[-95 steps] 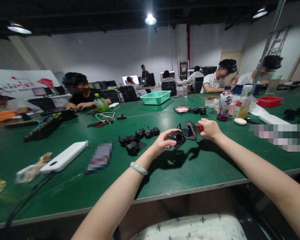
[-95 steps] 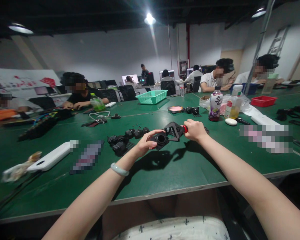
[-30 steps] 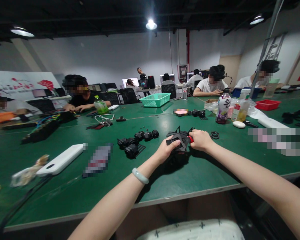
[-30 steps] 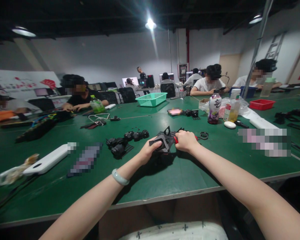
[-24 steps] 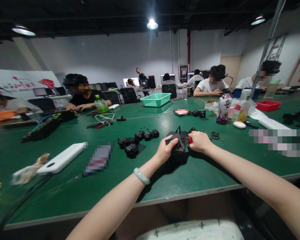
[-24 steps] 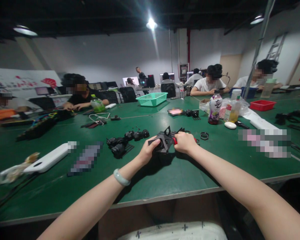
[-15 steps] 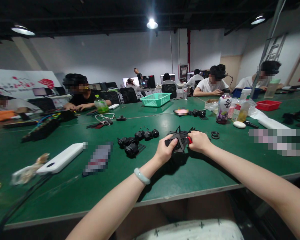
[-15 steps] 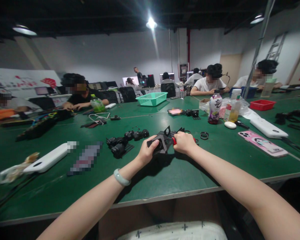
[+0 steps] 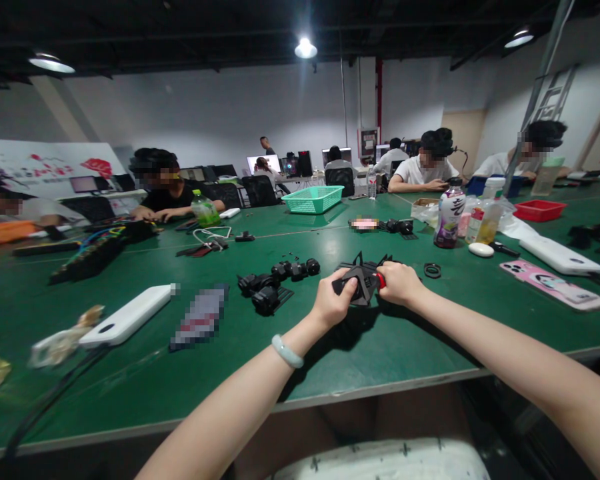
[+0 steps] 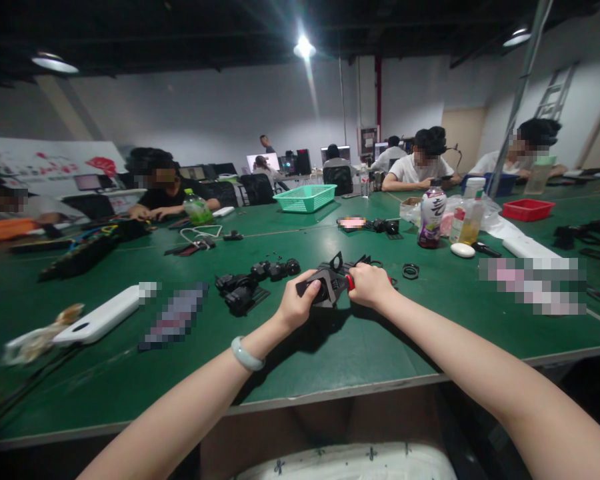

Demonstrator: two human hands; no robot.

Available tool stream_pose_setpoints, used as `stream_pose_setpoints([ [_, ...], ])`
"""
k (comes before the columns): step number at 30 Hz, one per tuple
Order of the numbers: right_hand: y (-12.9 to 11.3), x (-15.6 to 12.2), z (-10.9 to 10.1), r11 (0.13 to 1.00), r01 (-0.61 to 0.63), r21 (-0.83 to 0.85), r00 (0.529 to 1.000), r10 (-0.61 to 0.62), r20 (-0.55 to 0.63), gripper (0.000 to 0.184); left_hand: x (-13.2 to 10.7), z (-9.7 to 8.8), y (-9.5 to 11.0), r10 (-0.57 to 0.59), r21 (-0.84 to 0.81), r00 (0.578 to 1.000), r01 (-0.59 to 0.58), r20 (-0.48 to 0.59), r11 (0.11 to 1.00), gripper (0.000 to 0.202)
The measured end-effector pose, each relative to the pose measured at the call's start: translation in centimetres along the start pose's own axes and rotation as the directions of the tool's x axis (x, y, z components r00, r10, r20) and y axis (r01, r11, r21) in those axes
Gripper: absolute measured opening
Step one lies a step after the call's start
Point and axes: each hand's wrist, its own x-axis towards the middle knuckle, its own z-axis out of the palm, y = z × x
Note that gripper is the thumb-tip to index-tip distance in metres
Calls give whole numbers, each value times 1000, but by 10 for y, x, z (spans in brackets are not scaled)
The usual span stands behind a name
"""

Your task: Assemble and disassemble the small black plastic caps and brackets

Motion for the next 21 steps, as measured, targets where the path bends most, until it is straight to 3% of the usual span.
stream_pose_setpoints([
  [8, 1, 0, 2, 1000, 0, -1, 1000, 0, 9, 22, 0, 0, 2, 33, 46, 999, -32, -11, 998, 31],
  [21, 0, 1, -8, 999, -9, -31, 1000, 10, 22, 23, 4, -2, -3, 9, -38, 1000, -10, -23, 999, 37],
])
